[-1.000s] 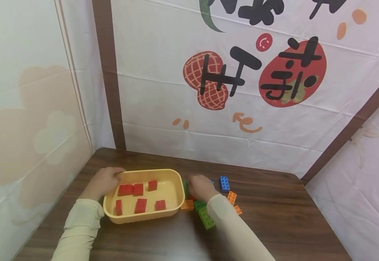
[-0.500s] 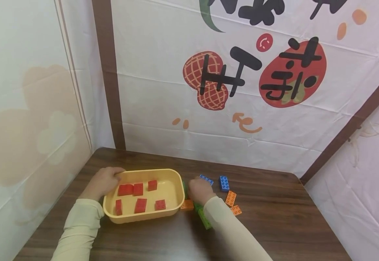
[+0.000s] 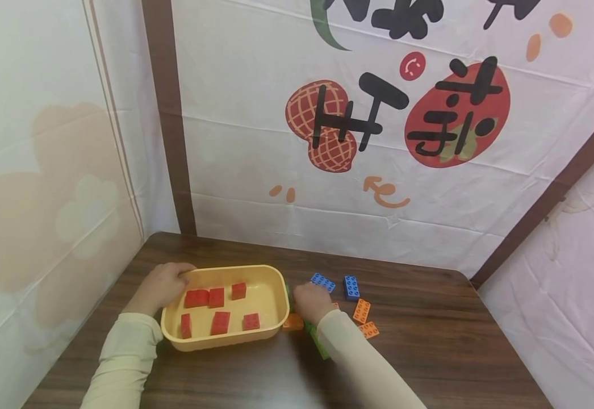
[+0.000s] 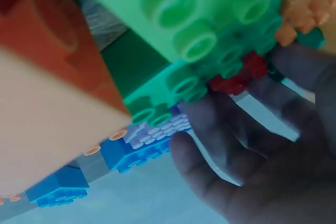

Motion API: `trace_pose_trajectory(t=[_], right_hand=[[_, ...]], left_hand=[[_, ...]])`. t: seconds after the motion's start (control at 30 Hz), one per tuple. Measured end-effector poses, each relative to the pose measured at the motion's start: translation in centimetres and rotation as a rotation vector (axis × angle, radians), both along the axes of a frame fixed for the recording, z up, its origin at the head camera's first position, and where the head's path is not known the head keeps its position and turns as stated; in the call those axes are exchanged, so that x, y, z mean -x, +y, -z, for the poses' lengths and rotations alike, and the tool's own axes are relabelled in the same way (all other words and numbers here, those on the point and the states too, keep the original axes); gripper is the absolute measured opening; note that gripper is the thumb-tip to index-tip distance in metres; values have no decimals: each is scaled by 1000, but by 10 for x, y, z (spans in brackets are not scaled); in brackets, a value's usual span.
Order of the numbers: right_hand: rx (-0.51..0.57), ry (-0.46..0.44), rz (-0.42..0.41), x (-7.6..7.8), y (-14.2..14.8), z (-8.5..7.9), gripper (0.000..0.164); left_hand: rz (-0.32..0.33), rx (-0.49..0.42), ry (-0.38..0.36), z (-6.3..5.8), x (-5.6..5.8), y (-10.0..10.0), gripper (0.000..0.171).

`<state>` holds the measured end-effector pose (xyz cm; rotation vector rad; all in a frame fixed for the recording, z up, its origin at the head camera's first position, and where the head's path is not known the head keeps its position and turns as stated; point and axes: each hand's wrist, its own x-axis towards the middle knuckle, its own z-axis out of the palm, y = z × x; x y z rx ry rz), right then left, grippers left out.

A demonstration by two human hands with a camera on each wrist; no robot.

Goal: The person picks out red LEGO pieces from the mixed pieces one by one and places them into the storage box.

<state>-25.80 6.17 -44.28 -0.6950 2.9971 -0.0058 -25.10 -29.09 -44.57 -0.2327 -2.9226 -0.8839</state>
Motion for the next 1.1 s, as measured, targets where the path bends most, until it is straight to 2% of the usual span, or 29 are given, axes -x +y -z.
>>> trace_pose_trajectory(t=[0.17,0.37,0.5,0.63,0.77,0.9,1.1], right_hand=[[52,-107,54,-4,3,-5,12],[100,-177,104,-5,3,-9,6],[153,-143,90,-3,4,-9,4],[200,-104,82,-1,5,-11,12],[242,-123,104,-2,7,-15,25],[286,-117,100,-1,12,-12,36],[332,-77,78,1,25,-9,39]], left_hand=[[0,-7,7,0,0,1,34],[-4,-13,21,-2,-3,1,33],[-2,-6,32,0,-2,-1,32],[2,-11,36,1,-3,-1,31],[5,-8,31,1,-3,-2,31],[6,-3,25,1,-2,-2,32],[11,-7,26,0,-2,-1,32]])
